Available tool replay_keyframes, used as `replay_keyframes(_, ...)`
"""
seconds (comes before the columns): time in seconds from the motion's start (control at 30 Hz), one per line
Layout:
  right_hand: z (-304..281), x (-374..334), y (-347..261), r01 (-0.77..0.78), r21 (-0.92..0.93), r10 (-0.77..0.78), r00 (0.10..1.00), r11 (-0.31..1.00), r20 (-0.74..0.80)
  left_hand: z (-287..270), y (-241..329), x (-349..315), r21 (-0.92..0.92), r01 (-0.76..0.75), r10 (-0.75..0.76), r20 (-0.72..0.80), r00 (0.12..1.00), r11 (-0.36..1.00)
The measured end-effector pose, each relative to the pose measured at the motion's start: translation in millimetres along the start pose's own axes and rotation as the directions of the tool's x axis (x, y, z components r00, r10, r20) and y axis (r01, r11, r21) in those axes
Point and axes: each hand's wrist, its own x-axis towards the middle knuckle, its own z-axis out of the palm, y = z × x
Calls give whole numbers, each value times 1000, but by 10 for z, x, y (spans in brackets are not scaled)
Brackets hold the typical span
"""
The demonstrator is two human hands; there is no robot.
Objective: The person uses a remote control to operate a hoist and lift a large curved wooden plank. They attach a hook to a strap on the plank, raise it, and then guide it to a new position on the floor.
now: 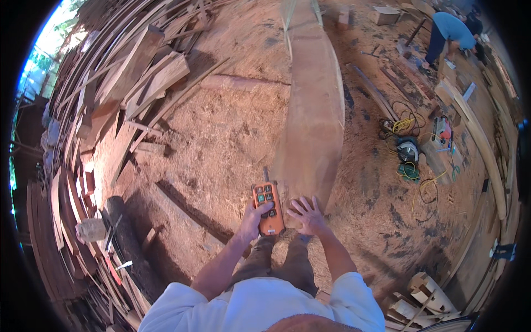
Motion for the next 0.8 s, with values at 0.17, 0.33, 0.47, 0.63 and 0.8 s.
replay_keyframes(0.17,22,3,67,-8,-16,9,998,1000,70,142,157,96,-28,-60,59,-43,997,998)
replay_keyframes(0.33,-34,-106,210,-37,17,36,996,999,86,177,137,293,-69,-85,86,25,996,994)
replay_keyframes(0.47,-130,-67,253,-27,-11,28,994,1000,102,252,161,269,-103,-118,118,-10,993,988)
replay_keyframes(0.63,-145,-43,363,-37,-23,39,995,999,95,317,121,270,-41,-126,126,-8,992,991)
replay_keyframes(0.8,-162,-31,419,-31,-51,35,996,998,77,380,87,268,-49,-97,98,23,995,994)
